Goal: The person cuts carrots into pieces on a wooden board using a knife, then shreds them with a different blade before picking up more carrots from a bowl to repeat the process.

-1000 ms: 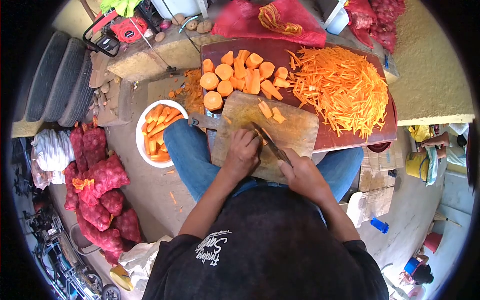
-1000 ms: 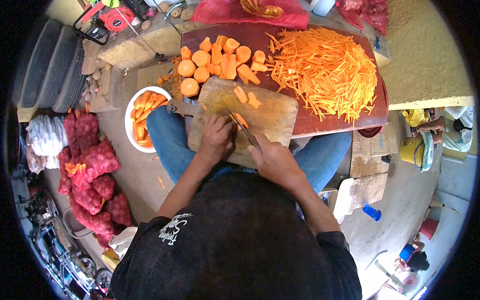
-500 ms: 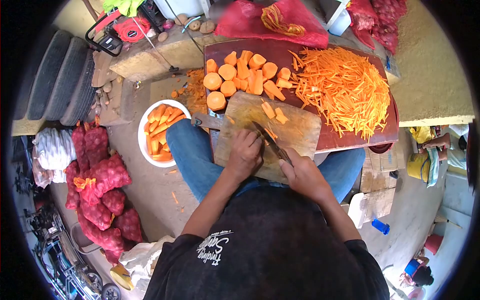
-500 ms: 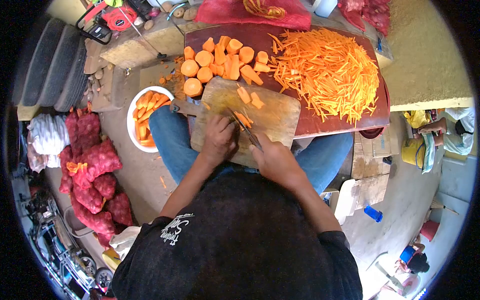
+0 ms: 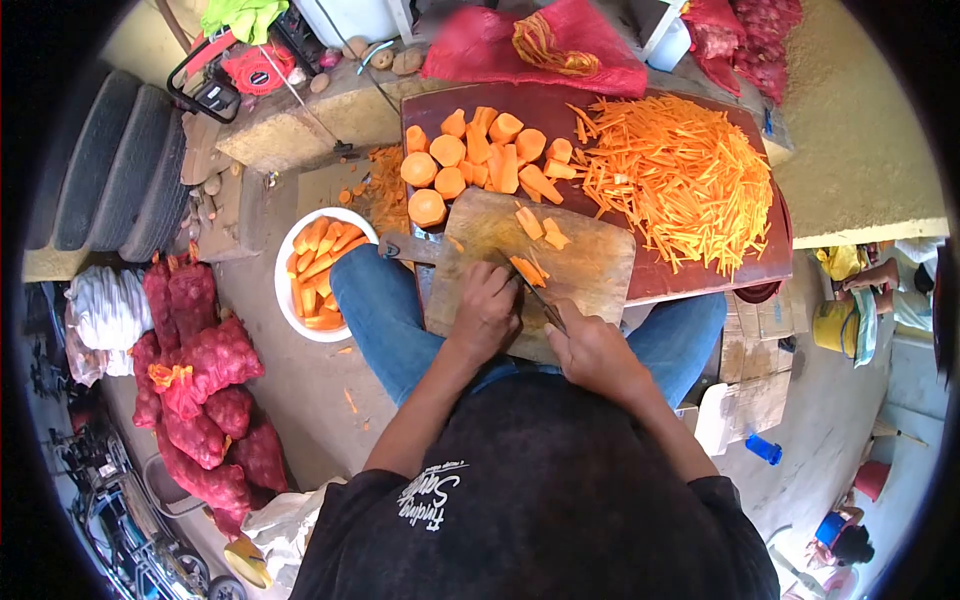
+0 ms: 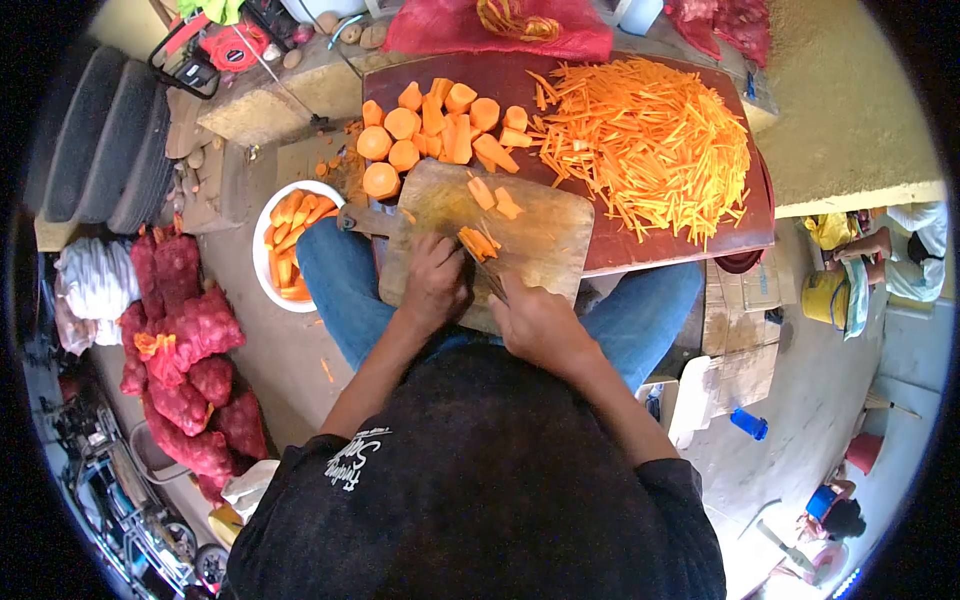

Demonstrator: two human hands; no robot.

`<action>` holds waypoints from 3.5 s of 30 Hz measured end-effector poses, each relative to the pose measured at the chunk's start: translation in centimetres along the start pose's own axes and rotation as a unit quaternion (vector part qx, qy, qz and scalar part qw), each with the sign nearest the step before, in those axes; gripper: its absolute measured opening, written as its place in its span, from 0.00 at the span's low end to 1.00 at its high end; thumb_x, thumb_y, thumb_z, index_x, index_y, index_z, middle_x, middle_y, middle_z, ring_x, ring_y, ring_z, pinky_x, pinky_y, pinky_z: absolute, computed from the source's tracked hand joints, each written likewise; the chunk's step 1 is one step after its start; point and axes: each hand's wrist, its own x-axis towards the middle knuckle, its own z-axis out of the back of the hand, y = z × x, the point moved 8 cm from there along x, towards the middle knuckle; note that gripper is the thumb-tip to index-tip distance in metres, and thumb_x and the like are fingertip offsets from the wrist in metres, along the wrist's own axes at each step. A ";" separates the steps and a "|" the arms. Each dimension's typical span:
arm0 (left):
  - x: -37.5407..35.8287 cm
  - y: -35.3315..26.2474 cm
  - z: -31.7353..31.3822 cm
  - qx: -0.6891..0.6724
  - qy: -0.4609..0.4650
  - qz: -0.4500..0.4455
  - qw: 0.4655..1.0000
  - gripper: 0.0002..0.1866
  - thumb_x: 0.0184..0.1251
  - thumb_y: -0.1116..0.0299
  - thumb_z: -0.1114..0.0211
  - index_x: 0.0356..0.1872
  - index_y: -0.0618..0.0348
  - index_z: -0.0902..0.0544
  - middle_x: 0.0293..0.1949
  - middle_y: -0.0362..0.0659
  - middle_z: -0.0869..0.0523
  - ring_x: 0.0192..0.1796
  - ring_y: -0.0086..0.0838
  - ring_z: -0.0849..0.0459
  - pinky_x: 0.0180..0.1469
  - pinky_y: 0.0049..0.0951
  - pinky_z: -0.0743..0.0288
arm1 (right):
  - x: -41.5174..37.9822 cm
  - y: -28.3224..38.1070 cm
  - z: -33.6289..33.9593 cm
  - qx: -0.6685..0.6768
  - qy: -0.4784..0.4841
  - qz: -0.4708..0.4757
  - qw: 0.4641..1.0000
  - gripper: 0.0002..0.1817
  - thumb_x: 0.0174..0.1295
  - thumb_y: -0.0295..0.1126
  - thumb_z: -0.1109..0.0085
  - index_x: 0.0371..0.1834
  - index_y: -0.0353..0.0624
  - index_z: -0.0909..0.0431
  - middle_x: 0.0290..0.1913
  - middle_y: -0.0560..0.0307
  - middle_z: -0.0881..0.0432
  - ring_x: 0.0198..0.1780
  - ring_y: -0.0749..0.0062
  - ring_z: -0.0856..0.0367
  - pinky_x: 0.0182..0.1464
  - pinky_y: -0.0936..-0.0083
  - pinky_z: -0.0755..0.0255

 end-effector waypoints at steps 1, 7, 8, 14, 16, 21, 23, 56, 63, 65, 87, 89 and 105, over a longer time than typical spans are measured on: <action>0.0 -0.1 0.0 0.005 0.001 -0.002 1.000 0.15 0.50 0.79 0.26 0.43 0.66 0.12 0.41 0.50 0.19 0.50 0.50 0.19 0.60 0.50 0.23 | -0.1 -0.1 0.0 0.006 -0.002 -0.004 1.000 0.18 0.81 0.38 0.38 0.62 0.36 0.26 0.36 0.22 0.12 0.42 0.21 0.10 0.44 0.30 0.19; 0.0 0.0 0.3 -0.002 -0.050 -0.010 0.999 0.12 0.56 0.80 0.23 0.41 0.63 0.12 0.43 0.50 0.14 0.48 0.51 0.16 0.57 0.49 0.24 | -1.3 -0.2 2.2 0.134 -0.050 -0.008 0.990 0.16 0.81 0.37 0.36 0.63 0.37 0.19 0.39 0.29 0.11 0.44 0.30 0.09 0.47 0.46 0.16; 0.1 0.2 0.2 -0.011 -0.071 -0.011 0.997 0.11 0.57 0.80 0.22 0.41 0.63 0.11 0.44 0.49 0.13 0.48 0.51 0.15 0.56 0.49 0.24 | -1.5 -0.6 2.8 0.153 -0.063 -0.013 0.986 0.16 0.81 0.36 0.35 0.62 0.38 0.17 0.38 0.31 0.12 0.43 0.33 0.08 0.48 0.49 0.16; 0.1 0.9 0.5 -0.043 -0.055 0.025 0.997 0.13 0.60 0.77 0.20 0.46 0.58 0.10 0.47 0.45 0.13 0.51 0.46 0.14 0.59 0.48 0.26 | -3.1 -6.3 3.9 0.332 -0.040 -0.129 0.934 0.12 0.86 0.35 0.40 0.52 0.35 0.15 0.27 0.60 0.19 0.24 0.78 0.22 0.30 0.72 0.26; 0.1 1.1 0.3 -0.038 -0.048 0.033 0.998 0.14 0.60 0.77 0.20 0.47 0.58 0.09 0.48 0.46 0.12 0.51 0.47 0.14 0.59 0.48 0.27 | -3.4 -7.8 3.7 0.378 -0.033 -0.110 0.919 0.15 0.89 0.38 0.43 0.50 0.37 0.15 0.27 0.66 0.21 0.20 0.84 0.26 0.25 0.80 0.33; 0.3 0.8 0.3 -0.023 -0.054 0.036 0.998 0.16 0.61 0.77 0.20 0.50 0.58 0.08 0.49 0.47 0.12 0.51 0.47 0.15 0.60 0.48 0.27 | -2.2 -8.9 1.7 0.463 0.032 -0.111 0.879 0.18 0.91 0.43 0.46 0.54 0.38 0.17 0.29 0.64 0.20 0.18 0.82 0.25 0.21 0.80 0.34; 0.1 1.0 0.2 -0.020 -0.042 0.041 0.998 0.17 0.61 0.77 0.20 0.52 0.57 0.08 0.50 0.47 0.12 0.52 0.47 0.15 0.60 0.48 0.27 | -1.3 -8.4 0.7 0.484 0.062 -0.125 0.864 0.18 0.91 0.44 0.46 0.56 0.38 0.18 0.29 0.63 0.20 0.18 0.81 0.25 0.21 0.80 0.35; 7.3 5.0 -0.9 -0.048 0.082 0.096 0.991 0.22 0.65 0.68 0.17 0.60 0.56 0.06 0.64 0.48 0.12 0.69 0.49 0.17 0.77 0.52 0.33 | -5.9 -7.7 5.9 0.344 0.002 -0.099 0.934 0.10 0.85 0.32 0.37 0.51 0.36 0.14 0.29 0.64 0.19 0.26 0.81 0.25 0.30 0.74 0.28; 9.6 2.1 -3.1 0.023 0.159 0.016 0.987 0.19 0.66 0.62 0.17 0.57 0.53 0.05 0.63 0.47 0.14 0.67 0.47 0.20 0.71 0.52 0.33 | -5.1 -7.1 7.0 0.183 0.019 -0.031 0.982 0.15 0.79 0.33 0.32 0.61 0.33 0.13 0.33 0.43 0.16 0.34 0.65 0.19 0.43 0.62 0.21; 9.9 1.9 -3.3 0.025 0.155 0.001 0.988 0.17 0.66 0.62 0.17 0.54 0.51 0.03 0.61 0.47 0.14 0.65 0.46 0.21 0.69 0.53 0.33 | -4.3 -8.2 8.3 0.161 -0.015 -0.022 0.987 0.14 0.78 0.33 0.32 0.57 0.32 0.12 0.33 0.41 0.16 0.34 0.64 0.19 0.43 0.62 0.21; 3.1 -1.3 -2.6 0.071 0.042 0.042 0.996 0.12 0.64 0.65 0.19 0.43 0.58 0.09 0.47 0.47 0.17 0.53 0.48 0.20 0.61 0.55 0.34 | -4.3 -6.5 5.2 0.231 -0.140 -0.036 0.962 0.13 0.81 0.30 0.33 0.58 0.30 0.13 0.27 0.65 0.24 0.26 0.84 0.29 0.29 0.71 0.31; 2.9 -1.9 -2.8 0.067 0.042 0.041 0.996 0.13 0.64 0.64 0.18 0.44 0.57 0.09 0.45 0.46 0.17 0.53 0.48 0.19 0.61 0.55 0.34 | -4.2 -6.4 4.7 0.228 -0.141 -0.019 0.963 0.13 0.81 0.30 0.33 0.59 0.30 0.14 0.27 0.65 0.25 0.25 0.85 0.29 0.28 0.72 0.31; 2.4 -2.9 -3.9 -0.050 0.069 -0.018 0.996 0.13 0.62 0.73 0.20 0.47 0.57 0.10 0.40 0.44 0.15 0.47 0.46 0.17 0.54 0.46 0.31 | -4.1 -7.2 4.2 0.333 -0.107 -0.099 0.931 0.11 0.85 0.32 0.37 0.54 0.33 0.15 0.28 0.66 0.23 0.24 0.85 0.27 0.28 0.76 0.31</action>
